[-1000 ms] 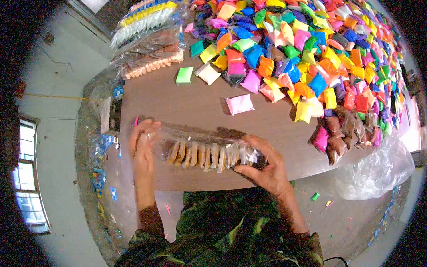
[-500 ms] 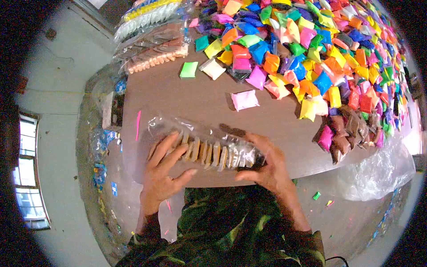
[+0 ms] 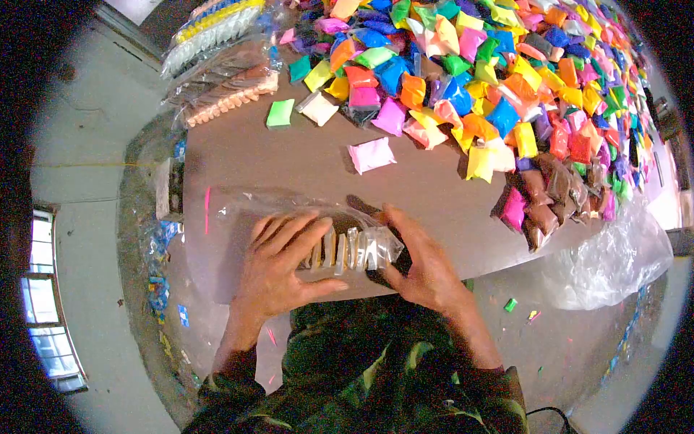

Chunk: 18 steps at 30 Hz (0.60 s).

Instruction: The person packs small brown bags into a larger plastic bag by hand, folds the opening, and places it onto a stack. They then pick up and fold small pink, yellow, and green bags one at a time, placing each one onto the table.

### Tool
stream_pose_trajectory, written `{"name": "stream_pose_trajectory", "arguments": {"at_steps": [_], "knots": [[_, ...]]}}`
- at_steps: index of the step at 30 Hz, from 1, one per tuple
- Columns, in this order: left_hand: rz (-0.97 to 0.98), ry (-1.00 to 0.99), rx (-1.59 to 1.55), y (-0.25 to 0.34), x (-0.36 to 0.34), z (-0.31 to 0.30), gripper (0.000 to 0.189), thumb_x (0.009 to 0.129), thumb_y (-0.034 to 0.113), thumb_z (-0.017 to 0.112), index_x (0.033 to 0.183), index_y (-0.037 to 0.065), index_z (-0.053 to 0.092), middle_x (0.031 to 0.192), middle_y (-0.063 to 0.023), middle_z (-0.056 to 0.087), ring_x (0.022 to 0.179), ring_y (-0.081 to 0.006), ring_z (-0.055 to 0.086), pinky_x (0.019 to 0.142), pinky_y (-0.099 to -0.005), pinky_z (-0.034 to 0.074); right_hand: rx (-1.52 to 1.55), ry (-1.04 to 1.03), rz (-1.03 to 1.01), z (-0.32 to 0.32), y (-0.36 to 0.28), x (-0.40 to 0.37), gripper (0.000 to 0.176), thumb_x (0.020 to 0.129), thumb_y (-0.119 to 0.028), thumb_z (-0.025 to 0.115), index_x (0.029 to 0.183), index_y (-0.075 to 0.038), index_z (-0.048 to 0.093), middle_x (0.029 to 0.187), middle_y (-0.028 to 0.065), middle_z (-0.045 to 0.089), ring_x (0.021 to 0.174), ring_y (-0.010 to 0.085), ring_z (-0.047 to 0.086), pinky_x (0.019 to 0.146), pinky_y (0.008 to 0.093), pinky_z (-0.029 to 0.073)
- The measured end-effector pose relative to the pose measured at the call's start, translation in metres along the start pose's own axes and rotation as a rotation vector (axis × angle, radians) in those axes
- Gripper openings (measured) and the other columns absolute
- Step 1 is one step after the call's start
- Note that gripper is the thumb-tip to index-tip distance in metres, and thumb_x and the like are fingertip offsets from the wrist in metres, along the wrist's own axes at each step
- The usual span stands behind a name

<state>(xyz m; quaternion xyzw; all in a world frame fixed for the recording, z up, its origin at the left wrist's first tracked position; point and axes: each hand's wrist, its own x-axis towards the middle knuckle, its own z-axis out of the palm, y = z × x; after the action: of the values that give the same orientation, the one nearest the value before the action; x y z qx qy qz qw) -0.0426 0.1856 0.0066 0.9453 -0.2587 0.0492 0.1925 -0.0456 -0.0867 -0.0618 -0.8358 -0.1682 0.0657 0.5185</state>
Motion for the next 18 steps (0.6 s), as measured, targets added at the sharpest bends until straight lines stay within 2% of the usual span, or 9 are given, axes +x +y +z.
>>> {"name": "stream_pose_trajectory", "arguments": {"at_steps": [4,7,10,18], "knots": [[-0.064,-0.124,-0.059,-0.001,0.011,0.002,0.086,0.07,0.053,0.092,0.139,0.01,0.066,0.138,-0.0121,0.066,0.123,-0.0336,0.064,0.112,-0.0503,0.044,-0.007,-0.012,0.012,-0.002,-0.001,-0.001,0.094,0.079,-0.002,0.082,0.162,-0.003,0.037,0.153,0.0193,0.057,0.145,0.033,0.053,0.121,0.0425,0.04],[0.006,-0.077,-0.052,0.004,0.018,0.004,0.083,0.071,0.051,0.092,0.139,0.011,0.066,0.135,-0.0124,0.068,0.121,-0.0341,0.066,0.108,-0.0499,0.048,-0.011,-0.005,-0.019,0.0,0.003,-0.001,0.092,0.08,-0.001,0.081,0.162,-0.003,0.037,0.153,0.019,0.058,0.144,0.0331,0.054,0.121,0.0424,0.041],[0.015,-0.097,-0.114,0.006,0.019,0.011,0.078,0.073,0.049,0.091,0.137,0.012,0.067,0.131,-0.0121,0.069,0.12,-0.0351,0.067,0.103,-0.0491,0.052,-0.015,0.015,-0.043,0.001,-0.001,0.0,0.085,0.084,-0.006,0.082,0.158,-0.002,0.04,0.149,0.0211,0.059,0.14,0.039,0.056,0.117,0.0454,0.046],[0.031,-0.123,-0.07,-0.004,0.021,0.015,0.061,0.073,0.044,0.092,0.12,0.012,0.072,0.115,-0.0082,0.071,0.106,-0.0308,0.071,0.09,-0.0498,0.055,0.001,0.004,-0.078,0.0,0.001,0.002,0.087,0.084,-0.006,0.083,0.159,-0.004,0.04,0.151,0.0198,0.058,0.141,0.0384,0.055,0.118,0.0445,0.046]]}}
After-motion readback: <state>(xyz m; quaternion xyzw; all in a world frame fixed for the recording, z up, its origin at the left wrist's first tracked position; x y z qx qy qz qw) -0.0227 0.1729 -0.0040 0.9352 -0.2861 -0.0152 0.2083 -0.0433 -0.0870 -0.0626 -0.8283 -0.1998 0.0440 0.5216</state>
